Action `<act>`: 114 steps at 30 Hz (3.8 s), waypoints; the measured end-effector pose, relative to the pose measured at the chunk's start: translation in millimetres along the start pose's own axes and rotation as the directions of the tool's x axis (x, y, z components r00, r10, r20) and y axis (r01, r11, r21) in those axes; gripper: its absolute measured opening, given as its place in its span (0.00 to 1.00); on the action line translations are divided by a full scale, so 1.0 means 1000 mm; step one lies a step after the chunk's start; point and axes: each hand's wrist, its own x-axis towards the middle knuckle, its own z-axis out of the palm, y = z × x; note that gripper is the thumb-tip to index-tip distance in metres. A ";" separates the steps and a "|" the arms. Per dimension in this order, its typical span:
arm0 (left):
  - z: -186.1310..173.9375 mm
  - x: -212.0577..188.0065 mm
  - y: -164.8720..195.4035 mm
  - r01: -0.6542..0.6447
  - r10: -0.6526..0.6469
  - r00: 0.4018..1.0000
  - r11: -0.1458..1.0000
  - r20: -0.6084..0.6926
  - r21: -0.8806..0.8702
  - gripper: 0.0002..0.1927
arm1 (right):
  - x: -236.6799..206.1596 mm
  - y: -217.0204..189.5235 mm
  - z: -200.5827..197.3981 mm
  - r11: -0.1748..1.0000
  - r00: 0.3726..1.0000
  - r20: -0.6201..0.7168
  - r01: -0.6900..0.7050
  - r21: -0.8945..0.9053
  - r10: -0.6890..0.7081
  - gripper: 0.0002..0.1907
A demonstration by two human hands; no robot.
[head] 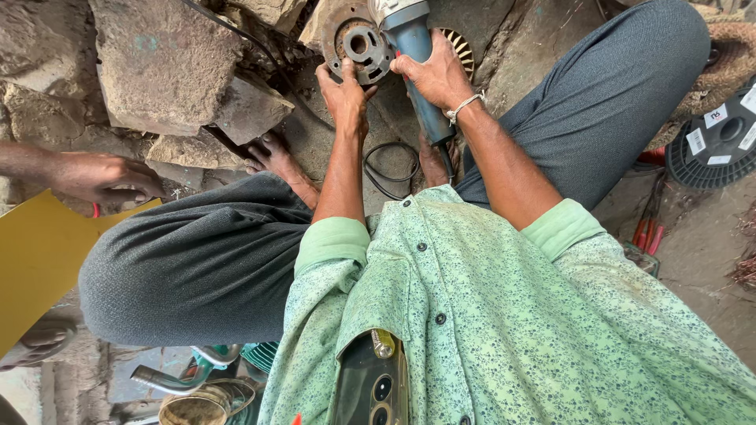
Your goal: The person sits on the floor and uses an angle grinder to grind the edges of several metal parts. They hold each part with one hand and operate the grinder with the other, moving the tool along the edges to smooth or shape them.
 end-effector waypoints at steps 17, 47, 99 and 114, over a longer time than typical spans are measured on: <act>-0.001 0.001 -0.004 -0.075 0.080 0.996 0.990 -0.032 0.121 0.15 | 0.000 -0.026 0.006 0.991 0.992 0.032 -0.126 0.042 0.125 0.31; -0.004 0.010 -0.020 -0.132 0.150 0.987 0.965 -0.066 0.226 0.17 | 0.005 -0.030 0.014 0.998 0.999 0.021 -0.041 -0.057 0.042 0.24; -0.003 0.019 -0.036 -0.084 0.114 0.988 0.960 -0.103 0.266 0.24 | 0.000 -0.024 0.022 0.995 0.999 0.024 0.029 -0.091 -0.027 0.26; -0.002 0.018 -0.033 -0.083 0.111 0.989 0.965 -0.102 0.249 0.21 | -0.004 -0.017 0.015 0.996 0.997 -0.020 -0.073 -0.052 0.072 0.24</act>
